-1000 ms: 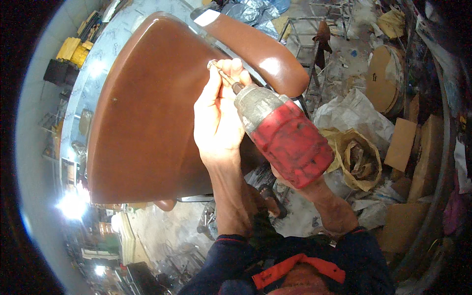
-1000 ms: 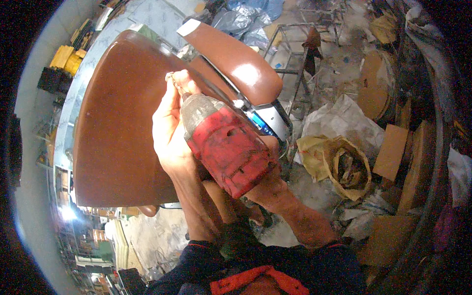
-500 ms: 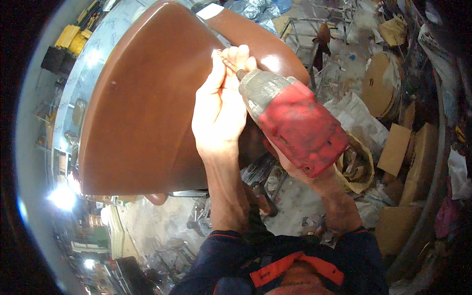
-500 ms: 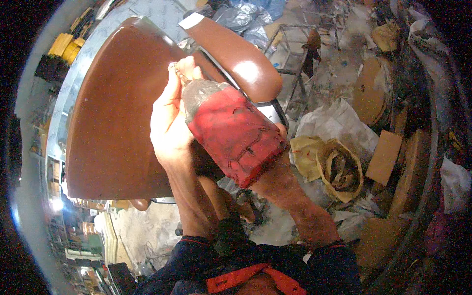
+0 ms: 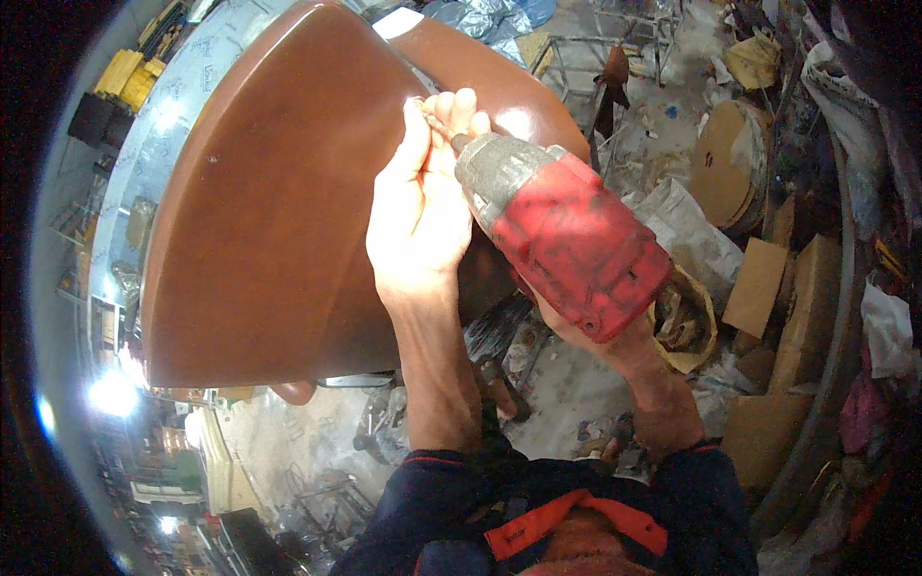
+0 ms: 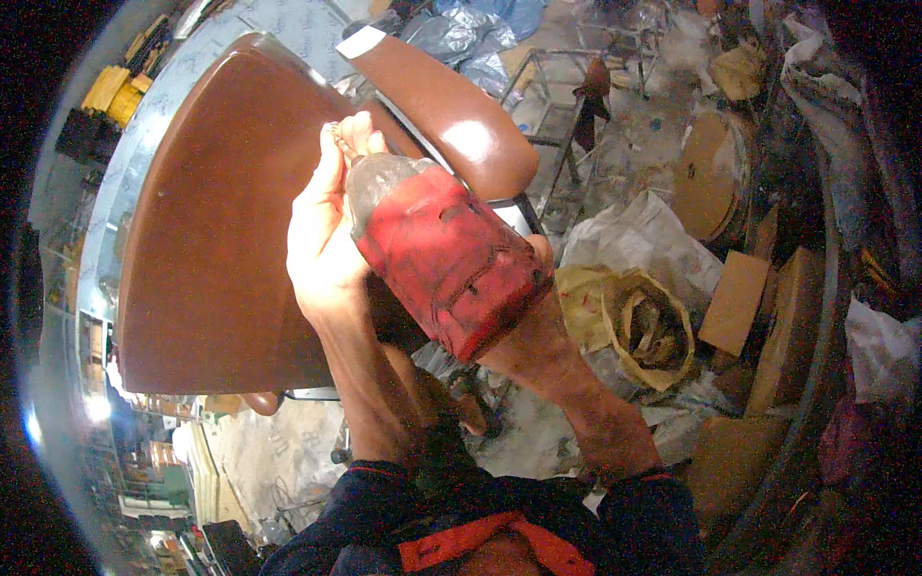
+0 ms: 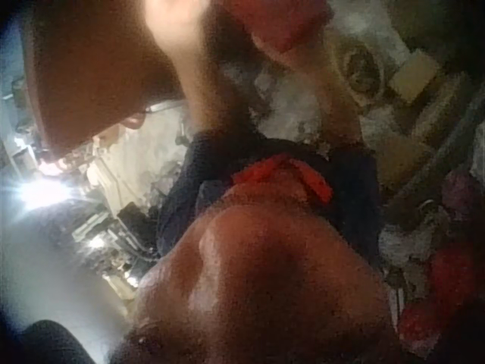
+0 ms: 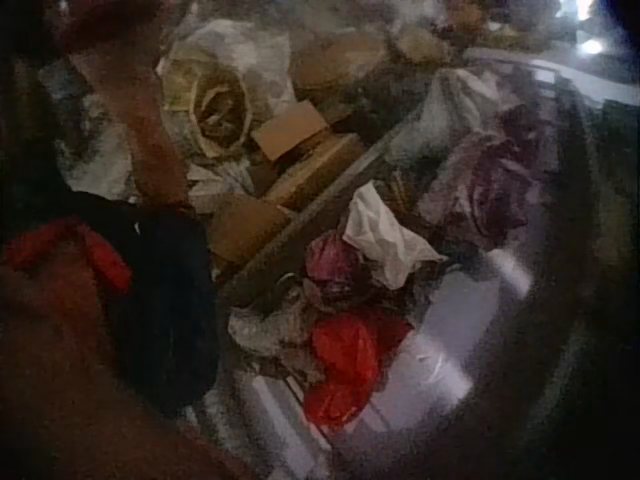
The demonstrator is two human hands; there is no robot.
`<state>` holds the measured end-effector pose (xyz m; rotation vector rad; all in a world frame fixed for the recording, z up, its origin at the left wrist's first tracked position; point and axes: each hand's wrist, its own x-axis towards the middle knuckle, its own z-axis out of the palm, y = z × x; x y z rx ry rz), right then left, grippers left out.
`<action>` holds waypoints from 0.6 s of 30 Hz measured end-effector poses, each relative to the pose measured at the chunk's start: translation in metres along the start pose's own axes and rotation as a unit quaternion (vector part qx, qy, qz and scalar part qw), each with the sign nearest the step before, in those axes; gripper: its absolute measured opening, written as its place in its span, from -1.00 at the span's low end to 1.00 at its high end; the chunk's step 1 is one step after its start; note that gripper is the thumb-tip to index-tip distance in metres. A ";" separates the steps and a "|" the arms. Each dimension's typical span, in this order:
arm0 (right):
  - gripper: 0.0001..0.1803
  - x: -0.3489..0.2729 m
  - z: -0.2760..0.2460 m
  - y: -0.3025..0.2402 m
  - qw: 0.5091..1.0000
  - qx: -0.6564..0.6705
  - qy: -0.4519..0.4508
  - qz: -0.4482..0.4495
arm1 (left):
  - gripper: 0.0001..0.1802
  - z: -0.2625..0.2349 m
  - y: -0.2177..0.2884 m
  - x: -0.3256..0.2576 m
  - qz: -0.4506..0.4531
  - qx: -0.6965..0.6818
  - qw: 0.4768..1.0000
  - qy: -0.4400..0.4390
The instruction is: The person uses a red cordless drill to drive screws into the underside of a brown upholstered chair. They repeatedly position the drill, drive screws, and reposition to secure the chair components.
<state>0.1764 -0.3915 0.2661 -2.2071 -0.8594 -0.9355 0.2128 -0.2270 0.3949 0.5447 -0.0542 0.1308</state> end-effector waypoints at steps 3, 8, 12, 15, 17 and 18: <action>-0.08 -0.002 0.002 0.002 0.995 0.090 -0.029 0.041 | -0.73 0.001 0.000 -0.001 0.000 0.011 1.000 -0.018; -0.06 -0.007 0.004 0.001 0.996 0.081 -0.024 0.039 | -0.73 0.002 0.000 -0.002 0.005 0.005 1.000 -0.007; 0.03 -0.008 0.004 -0.001 0.967 0.221 -0.044 0.123 | -0.73 0.001 0.000 -0.001 0.011 0.009 1.000 -0.015; 0.09 -0.008 0.001 -0.002 0.984 0.134 -0.079 0.085 | -0.73 -0.001 0.001 0.001 -0.003 0.011 0.999 -0.031; 0.10 -0.008 0.000 -0.001 0.981 0.151 -0.084 0.091 | -0.73 -0.002 0.001 0.002 -0.008 0.013 0.999 -0.042; 0.10 -0.008 0.000 -0.001 0.978 0.163 -0.085 0.096 | -0.73 -0.002 0.001 0.002 -0.004 0.018 0.999 -0.044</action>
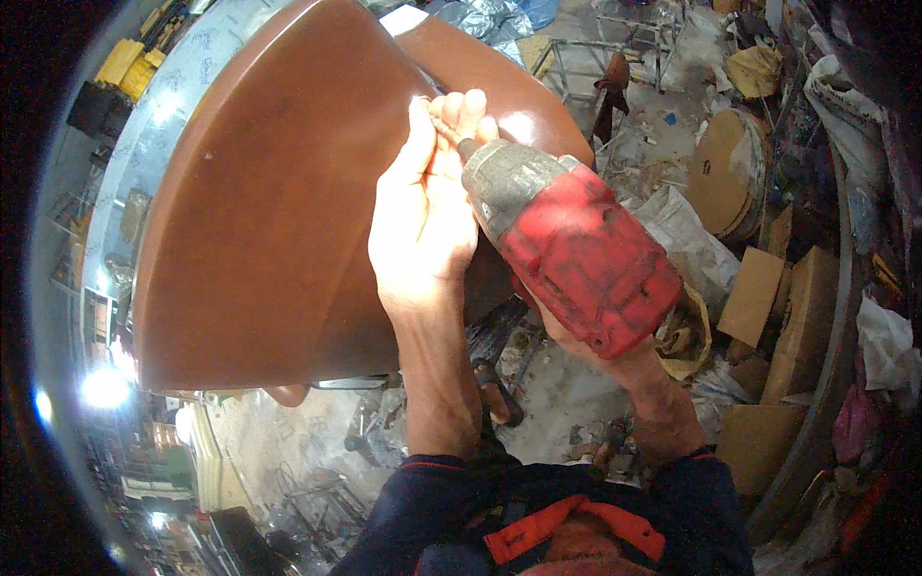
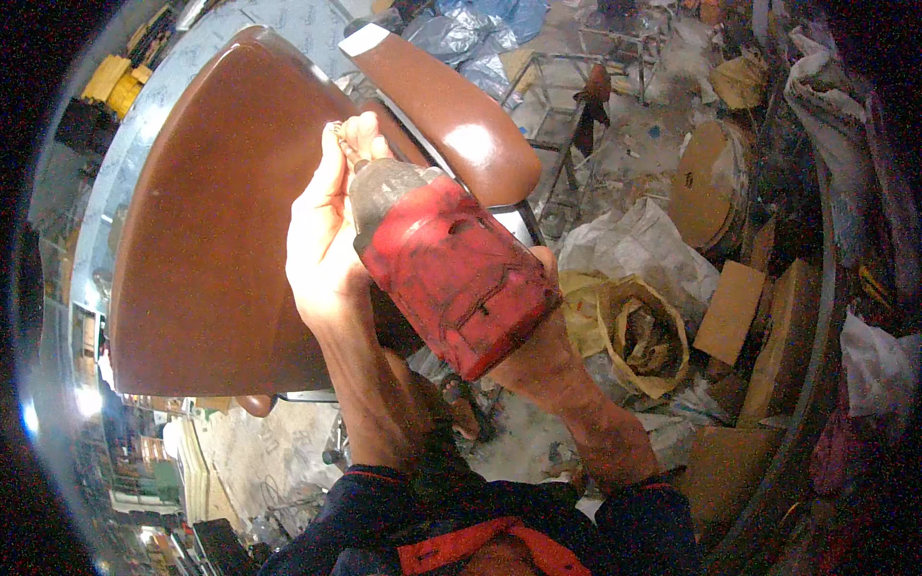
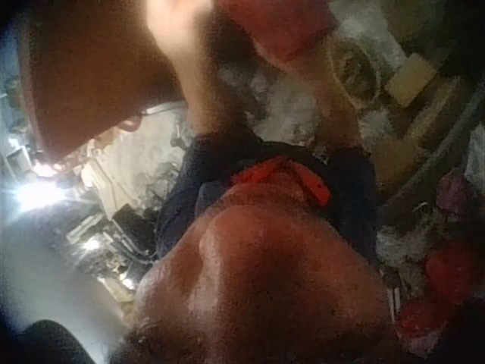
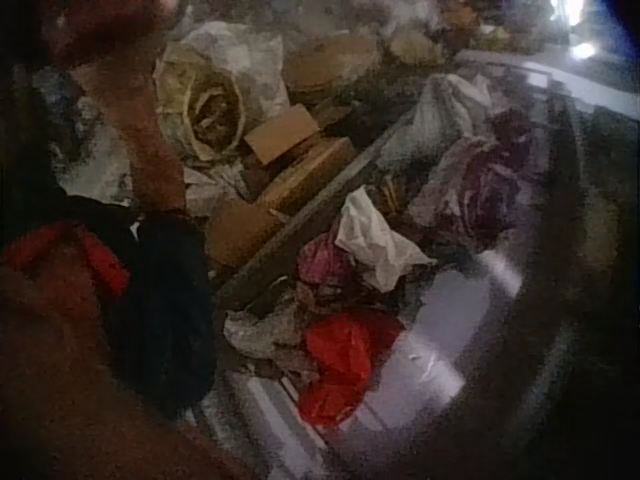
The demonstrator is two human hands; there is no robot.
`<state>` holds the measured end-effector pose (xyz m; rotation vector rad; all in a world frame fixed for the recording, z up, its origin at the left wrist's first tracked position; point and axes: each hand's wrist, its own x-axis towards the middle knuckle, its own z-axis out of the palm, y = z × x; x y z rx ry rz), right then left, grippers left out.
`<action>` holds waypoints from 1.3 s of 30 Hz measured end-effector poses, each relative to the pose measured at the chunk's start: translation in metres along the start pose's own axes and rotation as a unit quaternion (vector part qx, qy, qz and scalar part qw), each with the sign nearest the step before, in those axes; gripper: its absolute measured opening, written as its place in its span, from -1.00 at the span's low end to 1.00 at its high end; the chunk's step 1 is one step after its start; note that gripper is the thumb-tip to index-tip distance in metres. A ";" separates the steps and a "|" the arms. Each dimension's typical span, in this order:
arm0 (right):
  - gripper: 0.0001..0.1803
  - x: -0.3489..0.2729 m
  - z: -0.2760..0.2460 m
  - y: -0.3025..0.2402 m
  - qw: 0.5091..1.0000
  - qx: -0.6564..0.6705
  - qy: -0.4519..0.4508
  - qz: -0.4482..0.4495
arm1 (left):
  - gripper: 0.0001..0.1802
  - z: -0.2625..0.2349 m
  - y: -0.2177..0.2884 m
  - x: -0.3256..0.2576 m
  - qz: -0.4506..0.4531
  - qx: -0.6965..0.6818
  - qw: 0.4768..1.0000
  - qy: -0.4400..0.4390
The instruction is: The person uses a red cordless drill to drive screws into the underside of a brown upholstered chair. They repeatedly position the drill, drive screws, and reposition to secure the chair components.
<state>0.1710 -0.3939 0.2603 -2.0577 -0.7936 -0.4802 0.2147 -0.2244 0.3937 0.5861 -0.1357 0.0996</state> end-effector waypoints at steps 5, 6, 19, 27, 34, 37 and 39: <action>0.07 -0.001 0.005 -0.002 0.993 -0.115 -0.037 -0.008 | -0.72 -0.002 0.001 0.002 -0.004 -0.014 1.000 0.021; 0.06 -0.001 0.006 -0.003 0.988 -0.147 -0.041 -0.009 | -0.72 -0.002 0.002 0.002 -0.020 -0.039 0.999 0.000; 0.05 0.003 -0.003 -0.006 0.996 -0.083 -0.020 0.006 | -0.68 0.012 -0.010 -0.011 0.094 0.230 0.969 0.005; -0.07 0.003 -0.006 -0.005 0.946 -0.307 -0.010 -0.107 | -0.71 0.010 -0.013 -0.011 0.126 0.245 0.961 -0.031; -0.06 0.002 0.001 0.001 0.982 0.168 -0.055 0.061 | -0.73 0.004 -0.006 -0.005 0.038 0.021 0.999 0.006; 0.05 0.005 0.014 -0.001 0.884 0.457 -0.030 0.092 | -0.74 -0.002 0.000 -0.005 -0.010 -0.031 0.999 0.008; 0.10 0.004 0.016 0.000 0.896 0.436 -0.025 0.083 | -0.74 -0.004 0.001 -0.003 -0.033 -0.075 0.997 -0.007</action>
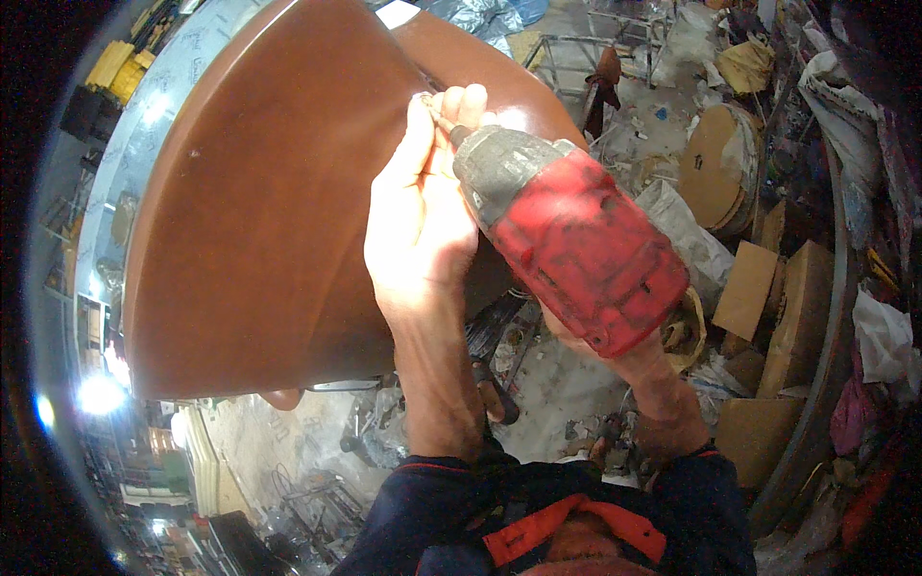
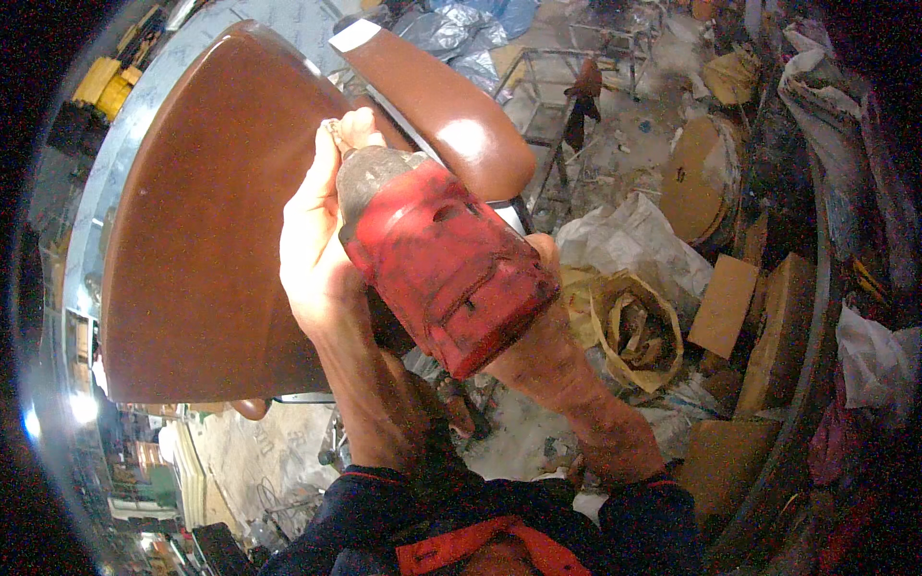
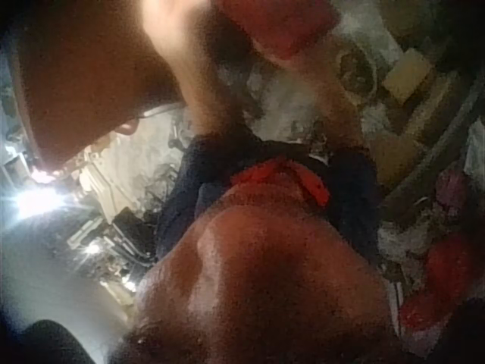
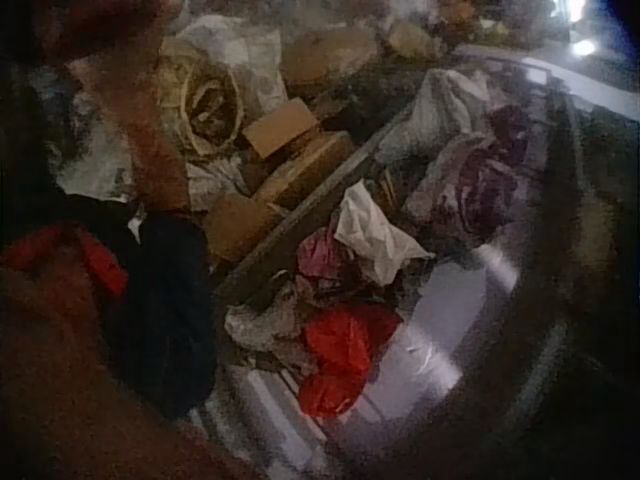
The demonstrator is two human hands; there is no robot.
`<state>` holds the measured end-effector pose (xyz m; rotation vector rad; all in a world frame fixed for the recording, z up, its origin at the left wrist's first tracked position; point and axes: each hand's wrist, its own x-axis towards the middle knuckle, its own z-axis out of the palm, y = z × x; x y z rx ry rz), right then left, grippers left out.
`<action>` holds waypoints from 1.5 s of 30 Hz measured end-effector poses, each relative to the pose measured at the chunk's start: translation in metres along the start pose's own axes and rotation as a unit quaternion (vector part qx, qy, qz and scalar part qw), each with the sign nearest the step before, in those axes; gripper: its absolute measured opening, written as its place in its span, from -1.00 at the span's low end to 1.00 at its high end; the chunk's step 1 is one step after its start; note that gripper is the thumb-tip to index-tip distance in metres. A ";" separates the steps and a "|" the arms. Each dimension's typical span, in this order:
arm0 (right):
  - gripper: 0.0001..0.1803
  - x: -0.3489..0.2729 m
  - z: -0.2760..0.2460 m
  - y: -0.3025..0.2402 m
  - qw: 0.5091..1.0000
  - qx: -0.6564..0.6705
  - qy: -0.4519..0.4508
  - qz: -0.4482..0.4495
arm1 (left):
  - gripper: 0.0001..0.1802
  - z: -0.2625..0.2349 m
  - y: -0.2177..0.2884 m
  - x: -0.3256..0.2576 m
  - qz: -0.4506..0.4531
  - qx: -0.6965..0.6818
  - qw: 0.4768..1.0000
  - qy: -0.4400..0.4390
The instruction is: The person uses a red cordless drill to drive screws into the underside of a brown upholstered chair. They repeatedly position the drill, drive screws, and reposition to secure the chair components.
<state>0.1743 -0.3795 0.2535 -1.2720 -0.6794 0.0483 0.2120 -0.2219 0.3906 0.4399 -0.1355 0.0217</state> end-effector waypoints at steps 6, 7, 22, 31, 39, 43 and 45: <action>0.15 -0.004 -0.011 0.002 0.900 -0.429 0.013 -0.068 | -0.72 0.007 -0.014 -0.008 0.128 0.229 0.964 -0.037; 0.15 -0.002 -0.007 0.002 0.965 -0.257 0.022 -0.049 | -0.71 0.010 -0.015 -0.011 0.180 0.359 0.916 -0.002; -0.20 0.009 -0.025 -0.036 0.823 -0.519 0.018 -0.229 | -0.52 0.018 -0.007 -0.018 0.072 0.086 0.994 -0.010; -0.40 0.020 -0.021 -0.037 0.923 -0.311 0.097 -0.206 | -0.59 0.016 -0.006 -0.012 0.052 0.086 0.995 -0.008; -0.63 0.038 -0.024 -0.079 0.955 -0.188 0.093 -0.207 | -0.57 0.018 -0.012 -0.017 0.094 0.178 0.978 -0.056; -0.68 0.039 -0.023 -0.081 0.935 -0.263 0.075 -0.228 | -0.54 0.031 0.003 -0.030 -0.018 0.180 0.982 0.059; -0.68 0.039 -0.024 -0.079 0.944 -0.254 0.067 -0.200 | -0.61 0.054 0.016 -0.059 0.050 0.445 0.893 0.044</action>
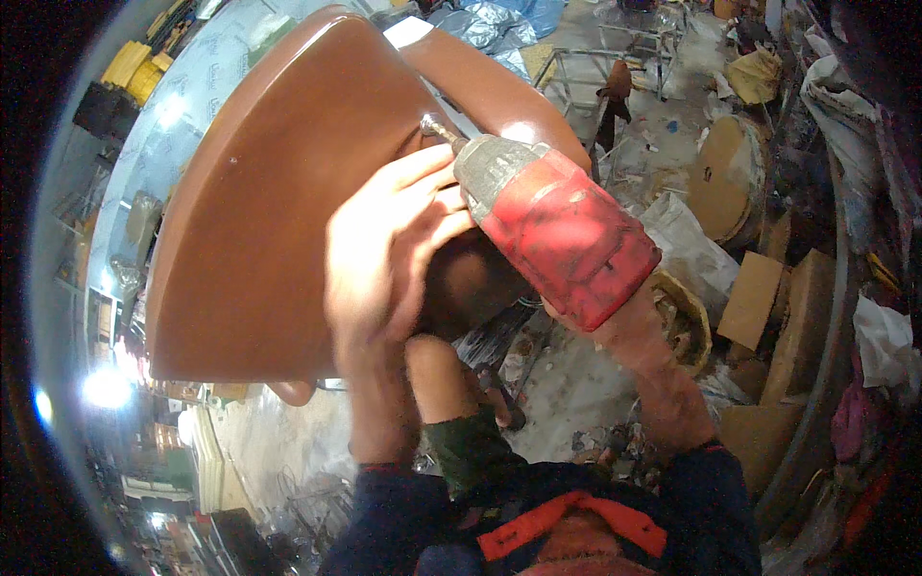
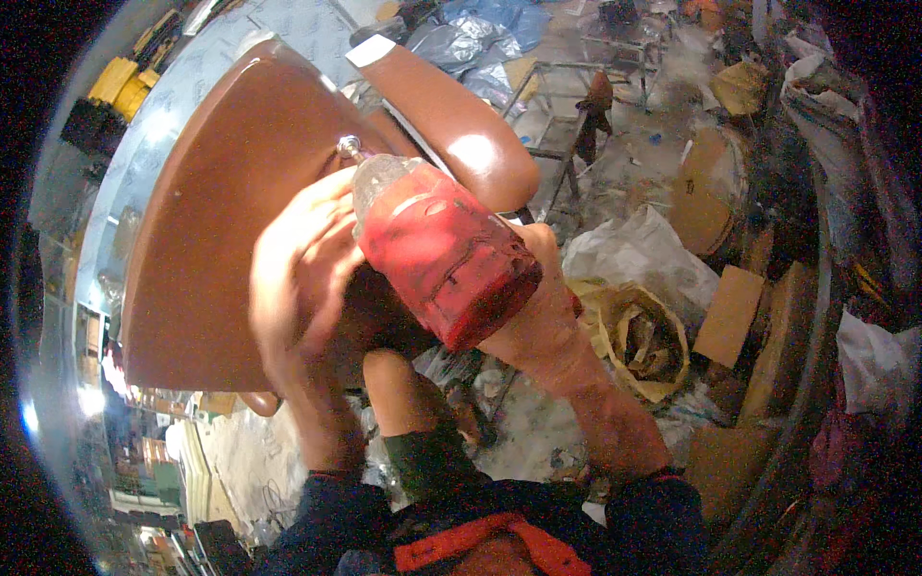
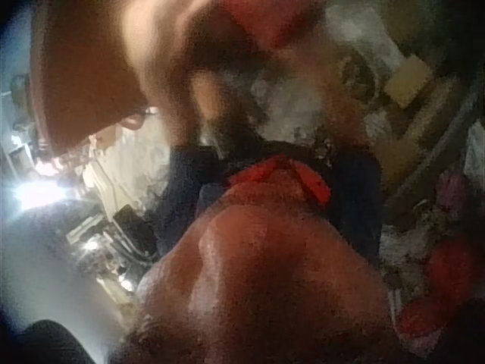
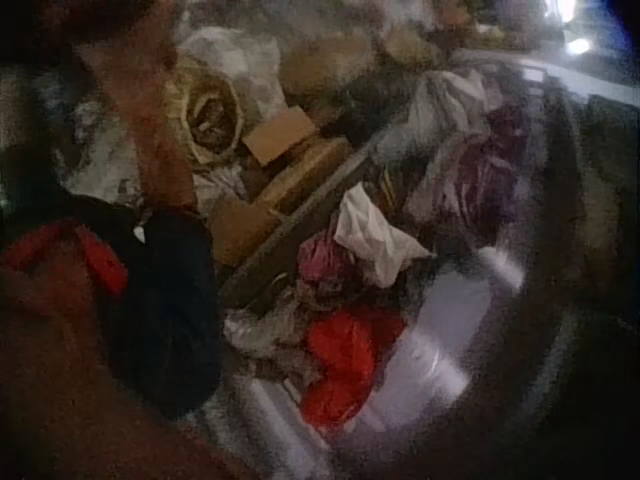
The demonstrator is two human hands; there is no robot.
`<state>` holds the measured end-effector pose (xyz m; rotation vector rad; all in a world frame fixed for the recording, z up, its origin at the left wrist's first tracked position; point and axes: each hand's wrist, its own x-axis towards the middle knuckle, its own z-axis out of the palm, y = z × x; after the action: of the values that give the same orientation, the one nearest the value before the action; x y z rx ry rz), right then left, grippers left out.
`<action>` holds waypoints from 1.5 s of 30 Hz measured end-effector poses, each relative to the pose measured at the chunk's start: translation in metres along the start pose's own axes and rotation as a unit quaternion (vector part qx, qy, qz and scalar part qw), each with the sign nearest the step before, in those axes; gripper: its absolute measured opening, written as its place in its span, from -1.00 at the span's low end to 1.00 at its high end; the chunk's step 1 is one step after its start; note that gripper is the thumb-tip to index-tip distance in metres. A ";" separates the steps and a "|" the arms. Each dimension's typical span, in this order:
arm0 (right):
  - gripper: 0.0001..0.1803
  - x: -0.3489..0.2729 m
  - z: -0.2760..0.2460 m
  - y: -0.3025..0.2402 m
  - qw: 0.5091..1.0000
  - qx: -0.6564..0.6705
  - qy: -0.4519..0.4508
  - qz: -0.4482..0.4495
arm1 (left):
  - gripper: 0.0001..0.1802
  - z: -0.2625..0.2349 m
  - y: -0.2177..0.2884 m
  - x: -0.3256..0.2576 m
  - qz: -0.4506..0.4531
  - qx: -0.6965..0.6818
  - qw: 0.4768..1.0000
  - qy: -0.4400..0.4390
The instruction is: The person uses a red cordless drill to drive screws into the underside of a brown upholstered chair. They repeatedly position the drill, drive screws, and reposition to secure the chair components.
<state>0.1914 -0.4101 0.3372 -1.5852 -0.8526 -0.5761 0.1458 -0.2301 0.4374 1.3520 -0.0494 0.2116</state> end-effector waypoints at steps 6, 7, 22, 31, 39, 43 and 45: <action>-0.57 -0.011 0.000 0.014 0.986 -0.128 -0.011 -0.110 | -0.62 0.001 0.146 -0.022 0.330 0.706 0.619 -0.096; -0.53 -0.015 0.002 0.016 0.988 -0.122 -0.018 -0.095 | -0.59 0.002 0.159 -0.005 0.349 0.733 0.572 -0.117; -0.04 -0.046 0.006 0.041 0.989 -0.107 -0.088 -0.053 | -0.72 0.032 0.163 0.119 0.118 0.732 0.541 -0.397; -0.35 -0.058 0.015 0.043 0.975 -0.150 -0.158 0.040 | -0.74 0.031 0.165 0.121 0.114 0.736 0.534 -0.401; -0.42 -0.068 0.020 0.050 0.906 -0.330 -0.259 0.051 | -0.77 0.029 0.167 0.121 0.093 0.750 0.536 -0.377; -0.42 -0.074 0.022 0.060 0.959 -0.137 -0.223 0.107 | -0.78 0.029 0.166 0.126 0.103 0.739 0.531 -0.400; -0.37 -0.077 0.024 0.062 0.972 -0.030 -0.189 0.139 | -0.79 0.031 0.165 0.123 0.085 0.761 0.530 -0.364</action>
<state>0.1909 -0.4056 0.2354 -1.8652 -0.8753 -0.0989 0.2396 -0.2118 0.6224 3.1639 -0.9054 -0.3062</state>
